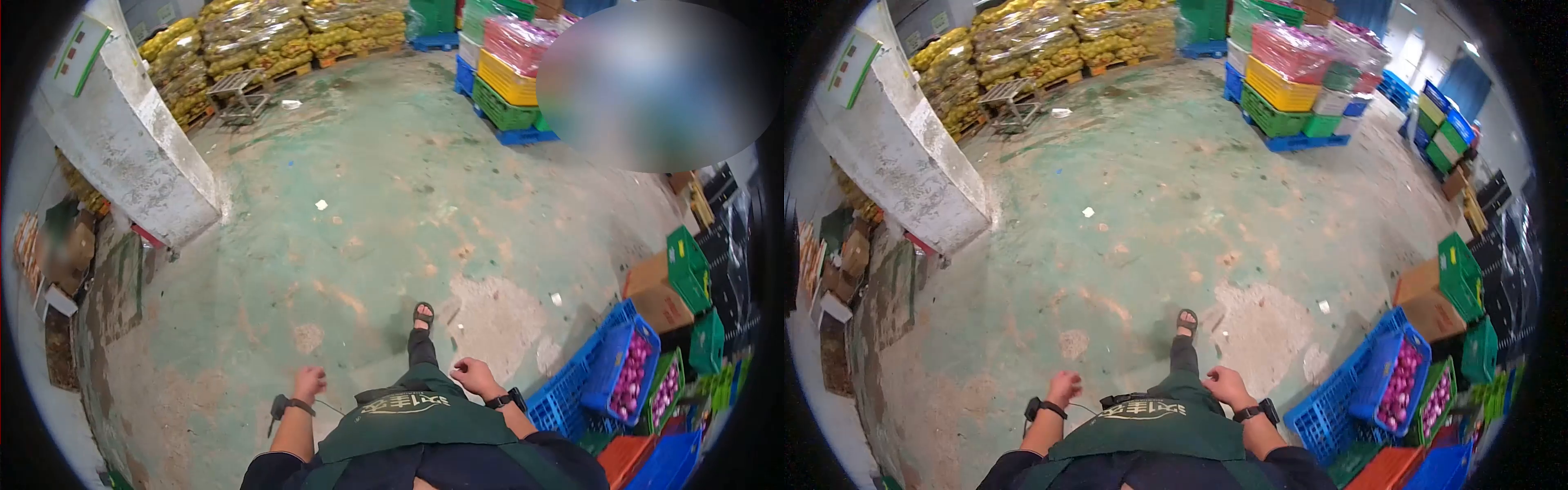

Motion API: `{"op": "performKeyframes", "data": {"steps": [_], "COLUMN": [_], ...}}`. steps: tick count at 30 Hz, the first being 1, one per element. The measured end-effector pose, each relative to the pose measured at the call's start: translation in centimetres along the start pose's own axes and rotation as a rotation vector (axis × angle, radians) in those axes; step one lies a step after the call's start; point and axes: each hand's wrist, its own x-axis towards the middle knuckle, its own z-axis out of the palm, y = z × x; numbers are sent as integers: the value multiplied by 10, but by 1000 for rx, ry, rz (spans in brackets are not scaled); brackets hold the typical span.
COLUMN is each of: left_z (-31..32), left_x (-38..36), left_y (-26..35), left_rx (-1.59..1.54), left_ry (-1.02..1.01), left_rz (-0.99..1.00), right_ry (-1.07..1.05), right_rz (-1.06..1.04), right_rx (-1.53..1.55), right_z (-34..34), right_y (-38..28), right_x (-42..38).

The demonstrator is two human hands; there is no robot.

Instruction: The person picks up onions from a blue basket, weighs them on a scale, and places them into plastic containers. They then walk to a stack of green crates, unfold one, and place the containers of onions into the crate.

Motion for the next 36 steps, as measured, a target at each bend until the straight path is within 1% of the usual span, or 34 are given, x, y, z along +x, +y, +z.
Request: {"op": "performKeyframes", "data": {"steps": [1, 2, 3, 4, 5, 6, 7, 8, 9, 10, 12, 13, 15, 16, 18, 20, 23, 26, 28, 29, 30, 33, 35, 36], "left_z": [13, 29, 39, 53, 51, 65, 80, 93, 106, 120, 150, 167, 210, 226, 252, 271, 298, 309, 317, 318, 327, 359, 390, 405], "left_x": [18, 23, 38, 52, 72, 73, 73, 83, 82, 96, 125, 136, 150, 168, 204, 253, 337, 440, 503, 537, 558, 603, 617, 634], "left_y": [-4, 0, 4, 1, -9, 3, 23, 54, 86, 116, 171, 203, 279, 304, 350, 390, 449, 497, 549, 572, 610, 751, 848, 886], "left_rx": [17, -65, -19, -96, 84, 70, 15, -36, 179, 177, -55, -55, -55, -53, -39, -35, 42, 100, 134, 195, 206, 222, 219, 222], "left_ry": [-16, -2, -27, 62, -66, -57, -10, 35, -29, -28, 39, 37, 85, 83, 20, -31, -87, -119, -118, -149, -161, -108, -71, -70], "left_rz": [-35, -83, -145, -165, -102, -116, -235, -337, -139, -144, -196, -205, -122, -129, -133, -151, -185, -226, -328, -302, -295, -129, 4, 3], "right_ry": [16, 3, 14, 29, 11, -8, 3, 28, 51, 46, 80, 95, 100, 105, 84, 75, -4, 67, 90, 86, 91, 175, 175, 174], "right_rz": [5, -20, -35, -49, -53, -56, -89, -129, -143, -142, -139, -132, -139, -153, -141, -135, -11, 20, 58, 105, 145, 159, 184, 193], "right_rx": [11, 2, -15, -32, -105, -117, -75, -26, -60, -63, -120, -92, -75, -56, -27, -1, 86, 16, 6, -9, -23, 46, 80, 95], "right_z": [-9, -18, -32, -52, -74, -100, -127, -153, -179, -203, -245, -263, -284, -293, -296, -298, -310, -340, -371, -383, -399, -436, -454, -463], "right_y": [2, 3, 1, -6, -17, -28, -42, -62, -78, -92, -114, -131, -146, -151, -153, -158, -176, -201, -232, -243, -258, -301, -328, -339], "right_x": [36, 74, 114, 152, 187, 211, 237, 270, 296, 322, 368, 385, 424, 445, 485, 532, 603, 686, 744, 762, 785, 854, 894, 920]}}
